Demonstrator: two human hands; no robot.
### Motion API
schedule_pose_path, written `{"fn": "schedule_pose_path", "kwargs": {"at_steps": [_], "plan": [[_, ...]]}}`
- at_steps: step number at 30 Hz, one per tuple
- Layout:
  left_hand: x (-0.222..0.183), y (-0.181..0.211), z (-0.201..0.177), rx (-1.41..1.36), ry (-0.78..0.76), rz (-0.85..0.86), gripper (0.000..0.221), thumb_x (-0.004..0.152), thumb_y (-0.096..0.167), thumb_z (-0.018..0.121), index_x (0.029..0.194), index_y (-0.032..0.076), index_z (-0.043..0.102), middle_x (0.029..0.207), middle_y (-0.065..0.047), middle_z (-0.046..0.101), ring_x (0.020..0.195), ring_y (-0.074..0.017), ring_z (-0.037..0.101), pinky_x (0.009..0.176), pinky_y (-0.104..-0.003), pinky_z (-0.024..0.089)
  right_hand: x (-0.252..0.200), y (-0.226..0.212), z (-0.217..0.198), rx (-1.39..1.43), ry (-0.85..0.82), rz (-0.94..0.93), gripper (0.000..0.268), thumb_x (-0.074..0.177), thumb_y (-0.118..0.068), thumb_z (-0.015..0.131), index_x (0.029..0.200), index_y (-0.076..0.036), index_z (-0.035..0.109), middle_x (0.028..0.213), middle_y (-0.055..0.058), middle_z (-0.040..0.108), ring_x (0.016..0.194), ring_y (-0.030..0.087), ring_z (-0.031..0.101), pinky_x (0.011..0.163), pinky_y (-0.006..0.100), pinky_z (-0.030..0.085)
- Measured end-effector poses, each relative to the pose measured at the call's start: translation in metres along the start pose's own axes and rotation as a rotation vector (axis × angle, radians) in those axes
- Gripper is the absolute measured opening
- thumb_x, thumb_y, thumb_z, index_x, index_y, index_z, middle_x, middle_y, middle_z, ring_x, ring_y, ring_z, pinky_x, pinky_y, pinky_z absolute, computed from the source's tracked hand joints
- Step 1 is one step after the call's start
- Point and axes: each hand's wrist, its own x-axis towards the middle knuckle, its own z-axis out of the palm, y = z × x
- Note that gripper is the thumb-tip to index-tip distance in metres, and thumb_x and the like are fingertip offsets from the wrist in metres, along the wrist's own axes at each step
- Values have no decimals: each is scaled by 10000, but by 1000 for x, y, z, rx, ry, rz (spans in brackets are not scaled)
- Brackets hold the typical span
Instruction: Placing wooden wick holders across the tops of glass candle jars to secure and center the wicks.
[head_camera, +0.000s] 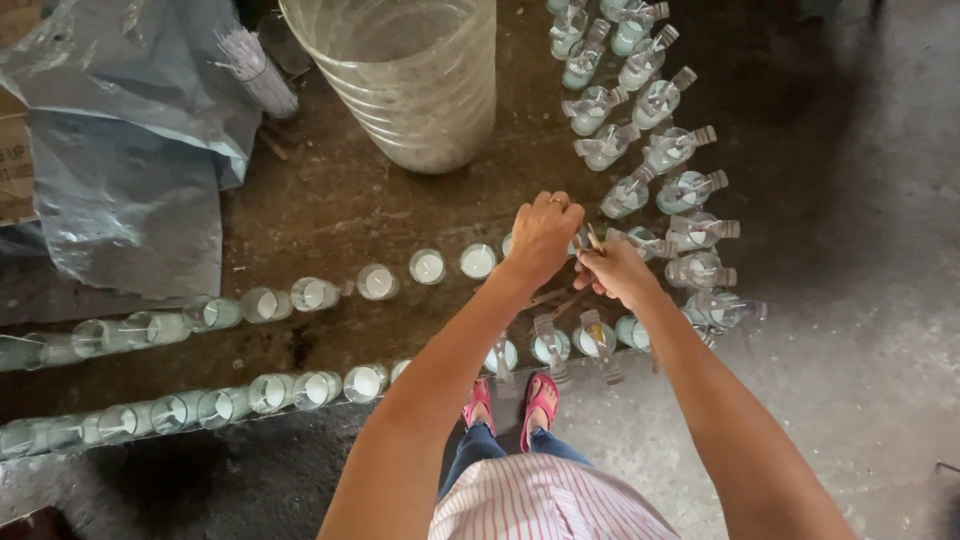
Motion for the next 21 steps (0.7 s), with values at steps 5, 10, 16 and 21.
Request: {"fn": "schedule_pose_path", "kwargs": {"at_steps": [5, 10, 16, 21], "plan": [[-1, 2, -14, 25, -24, -16, 143, 824, 160, 714, 799, 203, 580, 851, -3, 540, 773, -224, 560, 592, -383, 437, -9, -11, 3, -116, -6, 28, 305, 950, -293, 615, 865, -8, 682, 733, 219, 752, 407, 173, 606, 292, 204, 340], [4, 6, -38, 35, -67, -78, 146, 825, 230, 768, 890, 228, 637, 915, 8, 589, 848, -209, 611, 641, -363, 503, -45, -43, -9, -375, -6, 22, 359, 925, -400, 614, 912, -73, 763, 800, 149, 798, 483, 186, 728, 389, 269, 497], [13, 34, -105, -434, -143, -207, 167, 875, 211, 742, 1034, 180, 702, 958, -73, 660, 895, -291, 676, 706, -384, 563, -86, -71, -32, -248, -40, -69, 317, 930, -153, 570, 1125, 62, 698, 868, 281, 770, 434, 233, 692, 355, 276, 486], [26, 27, -129, -1005, -370, -373, 165, 866, 331, 731, 980, 221, 779, 900, -49, 759, 870, -274, 735, 814, -411, 586, -131, -139, -10, 41, -223, -114, 191, 970, -116, 602, 936, 67, 645, 584, 239, 659, 321, 150, 466, 264, 214, 293]]}}
